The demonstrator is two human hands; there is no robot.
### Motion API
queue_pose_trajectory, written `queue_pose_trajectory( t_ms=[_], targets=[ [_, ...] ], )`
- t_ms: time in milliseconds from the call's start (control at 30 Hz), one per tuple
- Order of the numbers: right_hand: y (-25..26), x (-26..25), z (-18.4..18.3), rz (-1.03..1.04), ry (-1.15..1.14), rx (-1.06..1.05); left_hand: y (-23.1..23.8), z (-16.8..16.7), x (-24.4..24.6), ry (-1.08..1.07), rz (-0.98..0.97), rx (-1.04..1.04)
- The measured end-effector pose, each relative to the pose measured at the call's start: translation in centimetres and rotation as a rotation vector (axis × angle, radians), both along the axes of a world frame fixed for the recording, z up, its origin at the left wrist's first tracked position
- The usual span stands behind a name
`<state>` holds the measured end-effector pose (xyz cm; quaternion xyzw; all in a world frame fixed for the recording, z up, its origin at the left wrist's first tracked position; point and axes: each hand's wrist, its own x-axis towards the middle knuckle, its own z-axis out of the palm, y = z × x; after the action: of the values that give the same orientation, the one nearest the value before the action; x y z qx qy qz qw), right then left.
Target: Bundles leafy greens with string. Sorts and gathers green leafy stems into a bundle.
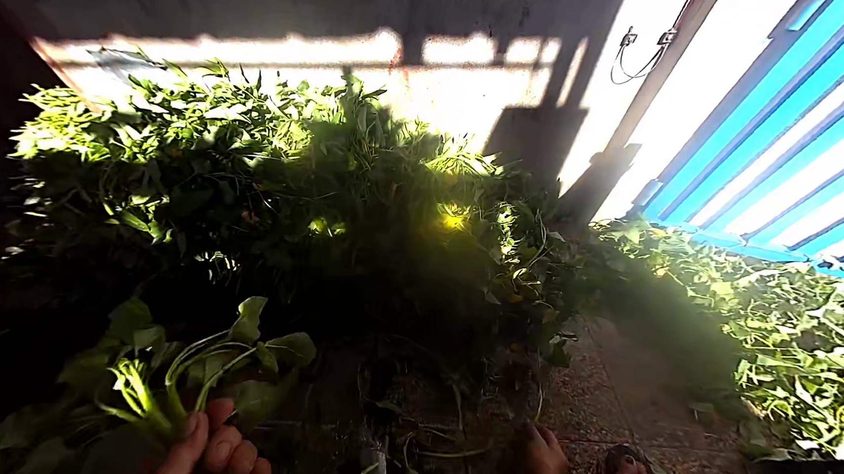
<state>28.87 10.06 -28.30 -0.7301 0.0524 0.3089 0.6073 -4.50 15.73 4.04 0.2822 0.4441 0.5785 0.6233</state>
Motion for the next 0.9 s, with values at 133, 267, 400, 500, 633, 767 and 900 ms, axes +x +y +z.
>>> queue_pose_trajectory(
  t_ms=[133,267,400,500,633,767,900],
  targets=[
    [-1.7,-2.2,5.7,0.168,-0.025,0.291,-0.7,0.1,2.4,0.059,-0.038,-0.127],
    [-3.6,-5.7,10.8,0.373,-0.204,0.442,-1.5,-0.1,5.0,0.087,-0.051,-0.166],
    [-4.4,-9.3,13.5,0.488,-0.466,0.543,-2.1,-1.6,6.3,0.105,-0.106,-0.136],
    [-4.5,-11.5,15.2,0.566,-0.677,0.517,-2.3,-2.9,6.9,0.129,-0.143,-0.122],
    [-4.4,-13.7,16.8,0.607,-0.912,0.54,-2.8,-3.9,7.4,0.169,-0.205,-0.113],
    [-4.4,-14.7,17.4,0.619,-0.999,0.57,-3.1,-4.3,7.3,0.189,-0.248,-0.07],
    [-4.8,-15.1,18.5,0.647,-0.969,0.569,-3.0,-4.2,6.8,0.175,-0.306,-0.064]
  ],
)
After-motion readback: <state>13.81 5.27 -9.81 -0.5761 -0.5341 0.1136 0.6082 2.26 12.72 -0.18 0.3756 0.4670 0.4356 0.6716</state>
